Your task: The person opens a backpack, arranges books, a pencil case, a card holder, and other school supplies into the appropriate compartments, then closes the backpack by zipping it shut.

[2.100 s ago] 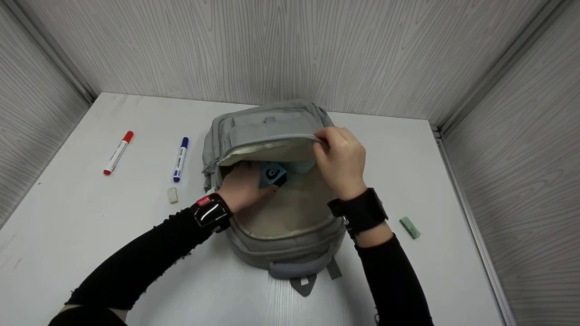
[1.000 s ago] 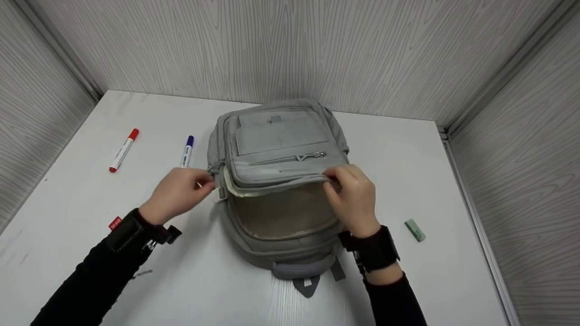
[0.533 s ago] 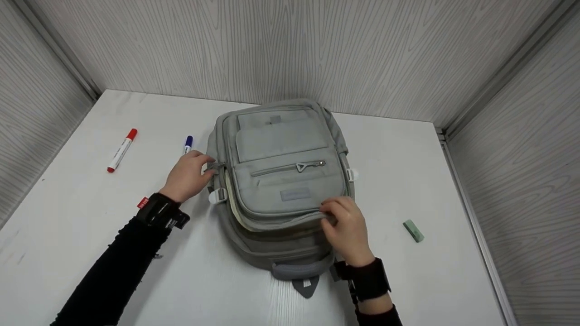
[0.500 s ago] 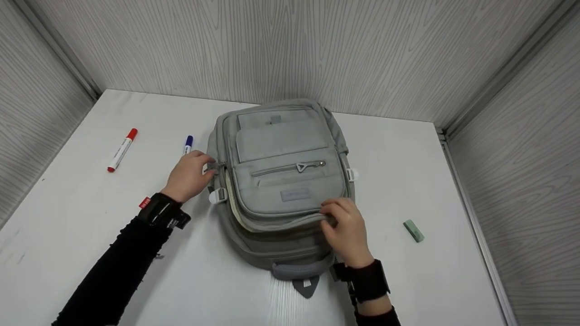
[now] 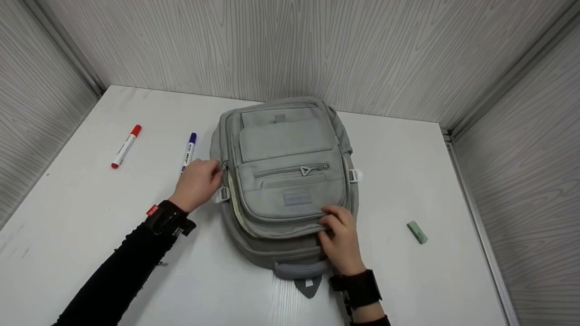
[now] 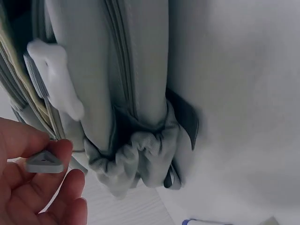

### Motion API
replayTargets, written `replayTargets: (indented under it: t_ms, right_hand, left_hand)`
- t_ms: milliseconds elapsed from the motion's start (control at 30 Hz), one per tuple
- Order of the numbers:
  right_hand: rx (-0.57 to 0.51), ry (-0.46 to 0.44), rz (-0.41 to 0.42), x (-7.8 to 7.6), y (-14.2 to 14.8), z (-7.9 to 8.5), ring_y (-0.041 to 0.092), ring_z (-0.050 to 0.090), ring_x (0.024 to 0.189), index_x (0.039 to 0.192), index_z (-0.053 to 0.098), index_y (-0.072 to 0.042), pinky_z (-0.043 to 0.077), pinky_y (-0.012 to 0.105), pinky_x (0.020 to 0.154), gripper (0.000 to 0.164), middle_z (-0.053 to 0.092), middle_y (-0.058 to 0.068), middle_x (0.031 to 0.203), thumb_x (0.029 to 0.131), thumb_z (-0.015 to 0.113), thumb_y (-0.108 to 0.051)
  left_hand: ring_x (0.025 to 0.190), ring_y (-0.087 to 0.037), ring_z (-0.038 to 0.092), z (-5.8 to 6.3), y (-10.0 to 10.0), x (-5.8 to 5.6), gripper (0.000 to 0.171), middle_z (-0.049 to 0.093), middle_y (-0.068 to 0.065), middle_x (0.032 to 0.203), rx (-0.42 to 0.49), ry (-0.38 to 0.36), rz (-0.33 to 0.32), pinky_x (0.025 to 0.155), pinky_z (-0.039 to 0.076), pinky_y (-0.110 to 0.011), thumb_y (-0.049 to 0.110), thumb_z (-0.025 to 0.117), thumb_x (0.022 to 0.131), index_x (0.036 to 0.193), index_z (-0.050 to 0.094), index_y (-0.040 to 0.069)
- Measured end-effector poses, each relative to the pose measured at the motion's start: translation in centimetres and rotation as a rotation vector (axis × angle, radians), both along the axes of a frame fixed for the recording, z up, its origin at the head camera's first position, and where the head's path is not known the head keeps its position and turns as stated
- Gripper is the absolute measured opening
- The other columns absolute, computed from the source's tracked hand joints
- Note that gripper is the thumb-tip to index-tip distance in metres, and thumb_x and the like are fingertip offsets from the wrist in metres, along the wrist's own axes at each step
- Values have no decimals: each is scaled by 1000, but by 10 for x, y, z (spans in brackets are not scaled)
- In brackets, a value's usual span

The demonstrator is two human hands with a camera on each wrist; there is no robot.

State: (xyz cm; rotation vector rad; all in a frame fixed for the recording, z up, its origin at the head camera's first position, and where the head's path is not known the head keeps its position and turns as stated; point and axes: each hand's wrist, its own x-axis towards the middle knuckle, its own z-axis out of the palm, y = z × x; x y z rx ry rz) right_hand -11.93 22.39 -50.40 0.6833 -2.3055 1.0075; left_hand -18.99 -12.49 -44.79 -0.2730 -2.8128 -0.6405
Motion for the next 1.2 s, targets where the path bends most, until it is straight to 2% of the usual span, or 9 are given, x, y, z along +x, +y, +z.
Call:
replayTargets:
  t_ms: [167, 333, 433, 667, 833, 933, 1033, 1200]
  right_hand:
    - [-8, 9, 5, 0, 0, 1, 17, 52, 116, 86, 64, -4, 34, 9, 101, 28, 60, 20, 113, 73, 60, 20]
    - [-22, 10, 19, -1, 0, 1, 15, 52, 117, 85, 64, -5, 34, 8, 103, 28, 60, 20, 113, 72, 60, 20]
    - [-26, 31, 28, -2, 0, 0, 18, 53, 115, 85, 65, -5, 34, 9, 103, 31, 61, 20, 111, 71, 59, 23]
    - [-15, -7, 27, -1, 1, 2, 16, 53, 116, 85, 63, -3, 35, 7, 99, 29, 60, 20, 113, 72, 60, 22]
    - [-10, -33, 28, 1, 1, 4, 13, 52, 119, 86, 63, -3, 34, 7, 102, 26, 59, 21, 115, 74, 62, 20]
    - [-14, -20, 31, 1, 0, 4, 11, 53, 119, 86, 64, -3, 34, 7, 103, 27, 60, 20, 114, 73, 62, 20]
    - [-23, 4, 36, 0, 0, 3, 11, 54, 117, 85, 65, -4, 35, 7, 102, 30, 61, 19, 111, 71, 61, 22]
    - [-35, 32, 51, -2, -1, 3, 10, 54, 115, 84, 64, -4, 35, 8, 101, 32, 61, 19, 110, 69, 60, 24]
  left_hand:
    - [69, -32, 62, 1, 6, 15, 9, 66, -13, 74, 31, 45, -18, 64, 50, -43, 7, 63, 90, 83, 60, 2]
    - [67, -32, 63, 2, 13, 33, 11, 65, -12, 73, 56, 67, -31, 61, 50, -43, 7, 64, 90, 81, 58, 4]
    - [68, -31, 64, 2, 16, 47, 11, 66, -11, 73, 68, 77, -37, 62, 51, -43, 7, 66, 89, 81, 59, 5]
    - [68, -24, 61, 4, 31, 83, 14, 63, -5, 70, 103, 5, -94, 61, 50, -37, 10, 68, 88, 78, 58, 8]
    - [62, -18, 55, 2, 45, 110, 22, 54, -1, 64, 119, 18, -158, 56, 43, -30, 9, 69, 85, 71, 52, 10]
    - [60, -16, 53, 1, 56, 124, 25, 52, 0, 61, 122, 33, -196, 55, 40, -27, 10, 70, 86, 69, 51, 11]
    - [60, -16, 55, -1, 68, 134, 23, 54, 1, 61, 116, 64, -235, 54, 41, -26, 11, 70, 86, 70, 53, 12]
    - [63, -16, 58, -4, 91, 139, 23, 56, 1, 63, 84, 65, -293, 55, 41, -24, 12, 70, 86, 71, 54, 12]
